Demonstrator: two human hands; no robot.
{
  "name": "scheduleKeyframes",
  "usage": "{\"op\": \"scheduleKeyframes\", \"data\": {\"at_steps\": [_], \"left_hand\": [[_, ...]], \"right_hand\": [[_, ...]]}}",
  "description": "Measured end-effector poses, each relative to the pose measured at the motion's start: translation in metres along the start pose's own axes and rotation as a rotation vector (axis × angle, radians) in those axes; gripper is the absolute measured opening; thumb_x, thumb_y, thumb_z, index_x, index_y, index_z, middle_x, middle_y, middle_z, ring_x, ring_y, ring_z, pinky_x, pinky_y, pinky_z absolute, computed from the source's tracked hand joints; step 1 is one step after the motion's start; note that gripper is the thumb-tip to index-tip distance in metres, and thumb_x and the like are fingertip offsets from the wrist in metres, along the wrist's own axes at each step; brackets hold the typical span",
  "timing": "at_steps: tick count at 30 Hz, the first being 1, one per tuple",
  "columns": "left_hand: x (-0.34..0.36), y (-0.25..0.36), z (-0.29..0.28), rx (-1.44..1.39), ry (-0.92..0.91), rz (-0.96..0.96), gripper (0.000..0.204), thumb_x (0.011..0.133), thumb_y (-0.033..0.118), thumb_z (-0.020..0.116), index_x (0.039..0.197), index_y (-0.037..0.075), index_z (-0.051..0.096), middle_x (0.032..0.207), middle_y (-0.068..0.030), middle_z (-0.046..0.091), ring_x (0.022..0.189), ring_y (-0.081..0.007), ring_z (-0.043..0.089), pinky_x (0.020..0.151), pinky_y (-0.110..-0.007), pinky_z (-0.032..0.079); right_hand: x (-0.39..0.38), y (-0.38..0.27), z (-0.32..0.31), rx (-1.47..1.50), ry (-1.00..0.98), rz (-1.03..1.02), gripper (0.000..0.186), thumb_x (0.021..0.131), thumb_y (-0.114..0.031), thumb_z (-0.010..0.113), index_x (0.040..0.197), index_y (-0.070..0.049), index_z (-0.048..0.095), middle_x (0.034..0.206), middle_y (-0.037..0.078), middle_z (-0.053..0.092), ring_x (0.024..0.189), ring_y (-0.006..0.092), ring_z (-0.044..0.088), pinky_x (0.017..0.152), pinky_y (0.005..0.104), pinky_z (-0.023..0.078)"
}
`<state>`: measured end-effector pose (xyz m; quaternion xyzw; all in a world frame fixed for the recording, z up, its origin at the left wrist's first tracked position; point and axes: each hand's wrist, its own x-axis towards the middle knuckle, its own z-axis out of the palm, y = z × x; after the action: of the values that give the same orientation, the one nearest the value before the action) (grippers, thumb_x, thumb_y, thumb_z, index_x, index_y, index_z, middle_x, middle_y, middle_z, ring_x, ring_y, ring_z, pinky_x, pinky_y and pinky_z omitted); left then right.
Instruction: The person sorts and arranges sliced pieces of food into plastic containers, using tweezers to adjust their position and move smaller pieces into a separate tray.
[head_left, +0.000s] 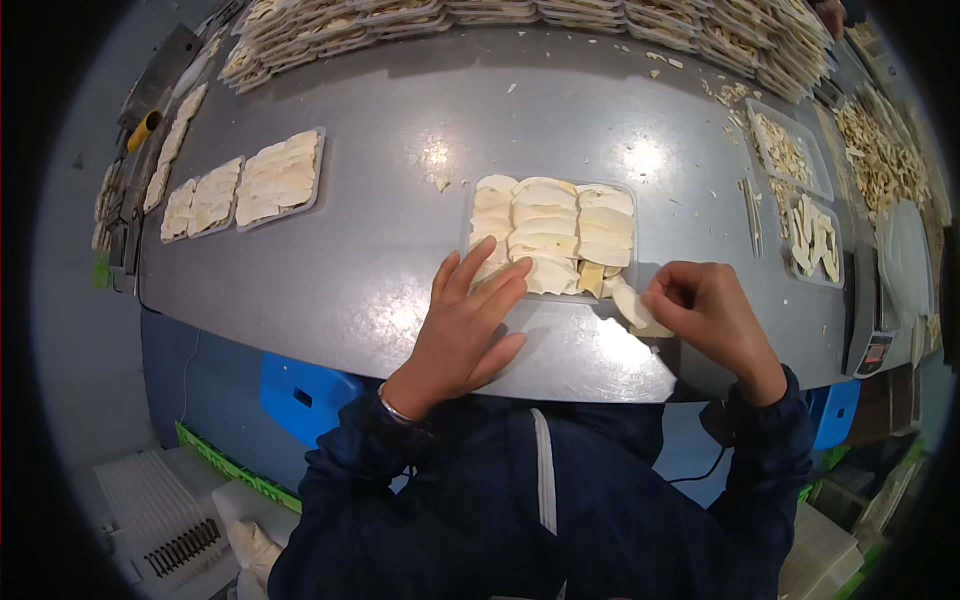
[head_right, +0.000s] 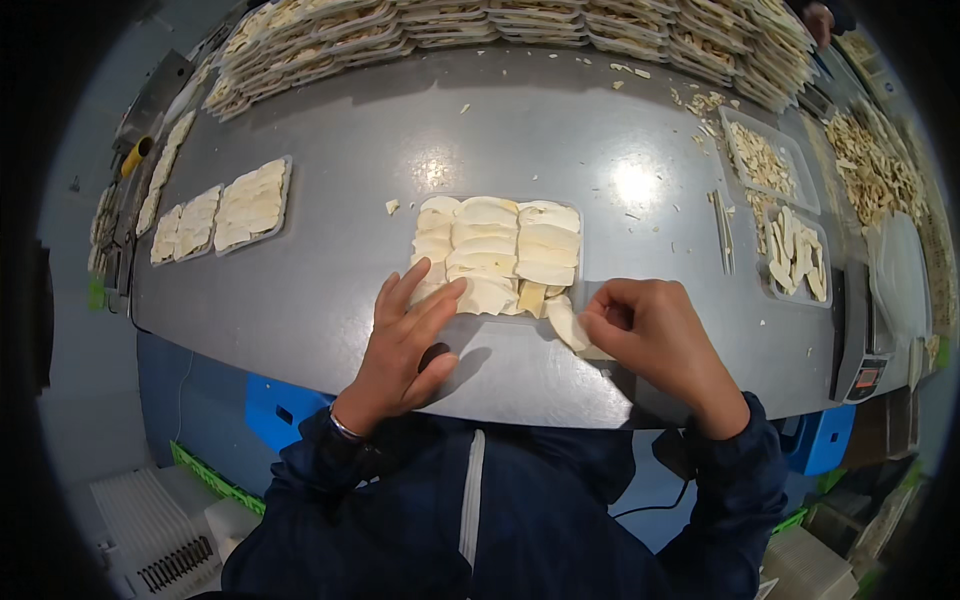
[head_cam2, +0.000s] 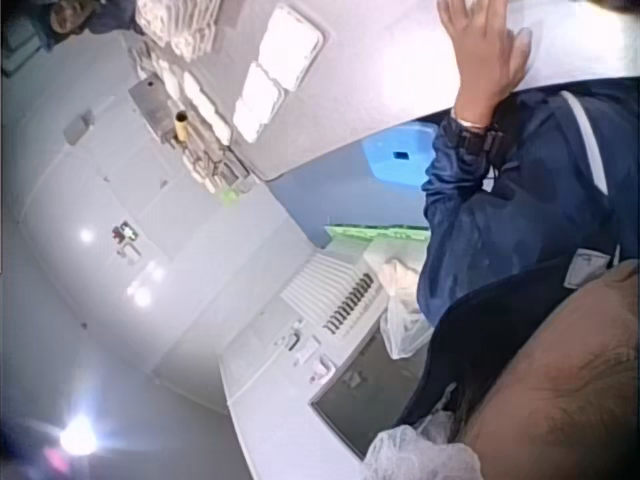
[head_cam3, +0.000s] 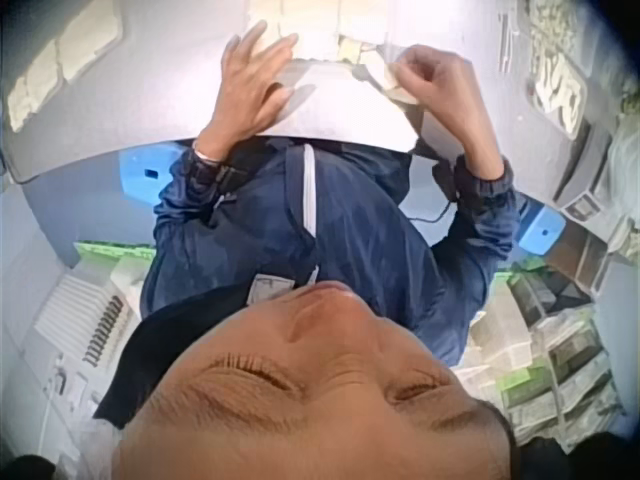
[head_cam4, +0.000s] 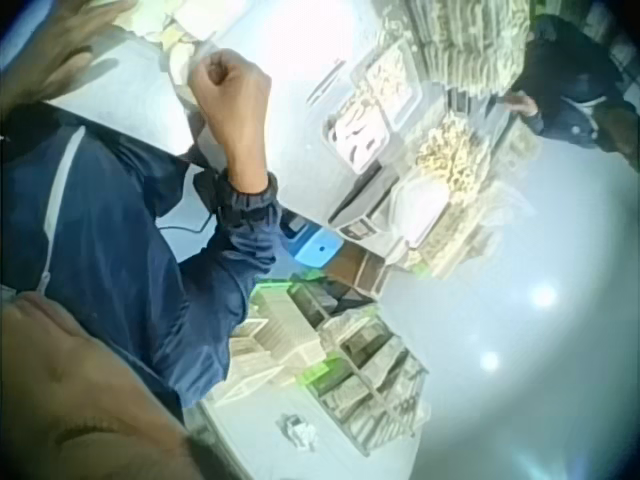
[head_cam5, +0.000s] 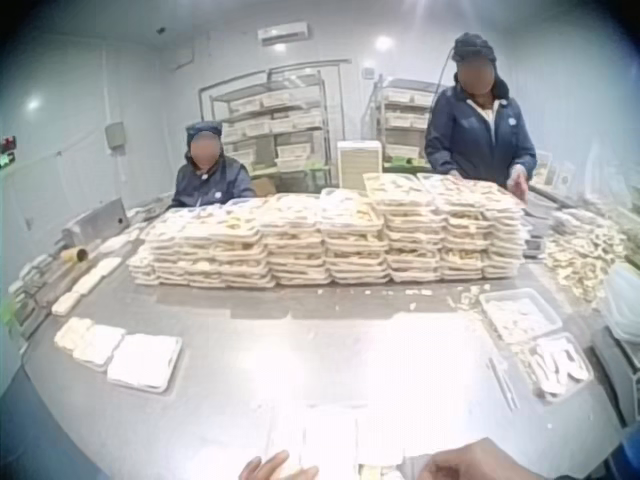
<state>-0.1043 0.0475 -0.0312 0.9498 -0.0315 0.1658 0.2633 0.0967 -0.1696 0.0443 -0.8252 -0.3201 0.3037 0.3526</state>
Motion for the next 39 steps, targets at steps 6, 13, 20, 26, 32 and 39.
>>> {"op": "scheduleKeyframes", "data": {"at_steps": [6, 13, 20, 26, 32, 39], "left_hand": [[0.002, 0.0, -0.001, -0.017, -0.005, -0.029, 0.059, 0.082, 0.023, 0.07, 0.132, 0.002, 0.049, 0.147, -0.0123, 0.047, 0.143, -0.0399, 0.029, 0.115, -0.057, 0.021], [0.001, 0.0, 0.0, -0.061, -0.021, -0.056, 0.069, 0.087, 0.027, 0.065, 0.146, 0.004, 0.037, 0.149, -0.0148, 0.045, 0.144, -0.0436, 0.028, 0.114, -0.06, 0.02], [0.003, 0.002, -0.001, -0.073, -0.001, -0.056, 0.068, 0.082, 0.024, 0.071, 0.139, 0.0, 0.043, 0.148, -0.0137, 0.045, 0.143, -0.042, 0.03, 0.113, -0.058, 0.023], [0.002, 0.001, 0.0, -0.092, 0.002, -0.061, 0.071, 0.083, 0.025, 0.07, 0.142, 0.0, 0.041, 0.149, -0.0134, 0.045, 0.143, -0.0417, 0.029, 0.114, -0.058, 0.022], [0.002, 0.001, 0.0, -0.089, 0.004, -0.058, 0.07, 0.083, 0.026, 0.07, 0.142, -0.001, 0.041, 0.149, -0.0133, 0.045, 0.143, -0.0417, 0.029, 0.114, -0.058, 0.022], [0.003, 0.001, -0.001, -0.092, 0.009, -0.055, 0.068, 0.084, 0.026, 0.07, 0.14, -0.001, 0.043, 0.148, -0.0138, 0.046, 0.143, -0.0419, 0.03, 0.113, -0.058, 0.023]], "right_hand": [[0.02, -0.017, 0.014, -0.243, -0.003, -0.112, 0.014, 0.078, -0.011, 0.068, 0.072, 0.001, 0.066, 0.057, 0.013, 0.059, 0.049, 0.0265, 0.058, 0.053, 0.0329, 0.047], [0.029, -0.021, 0.025, -0.407, 0.068, -0.197, 0.011, 0.077, -0.012, 0.068, 0.073, -0.002, 0.068, 0.061, 0.013, 0.063, 0.056, 0.0297, 0.064, 0.055, 0.0349, 0.051], [0.03, -0.023, 0.03, -0.423, 0.069, -0.158, 0.013, 0.078, -0.014, 0.07, 0.073, -0.002, 0.069, 0.062, 0.012, 0.065, 0.056, 0.0287, 0.065, 0.056, 0.0344, 0.052], [0.03, -0.02, 0.036, -0.424, 0.067, -0.14, 0.014, 0.078, -0.015, 0.07, 0.074, -0.002, 0.068, 0.062, 0.012, 0.065, 0.056, 0.0289, 0.066, 0.056, 0.0343, 0.052], [0.03, -0.016, 0.042, -0.383, 0.104, -0.166, 0.015, 0.079, -0.013, 0.071, 0.074, 0.001, 0.068, 0.058, 0.012, 0.061, 0.05, 0.0224, 0.06, 0.052, 0.0316, 0.048], [0.028, -0.012, 0.052, -0.361, 0.182, -0.163, 0.015, 0.081, -0.012, 0.07, 0.078, 0.003, 0.068, 0.057, 0.012, 0.06, 0.047, 0.0154, 0.057, 0.049, 0.0291, 0.045]]}}
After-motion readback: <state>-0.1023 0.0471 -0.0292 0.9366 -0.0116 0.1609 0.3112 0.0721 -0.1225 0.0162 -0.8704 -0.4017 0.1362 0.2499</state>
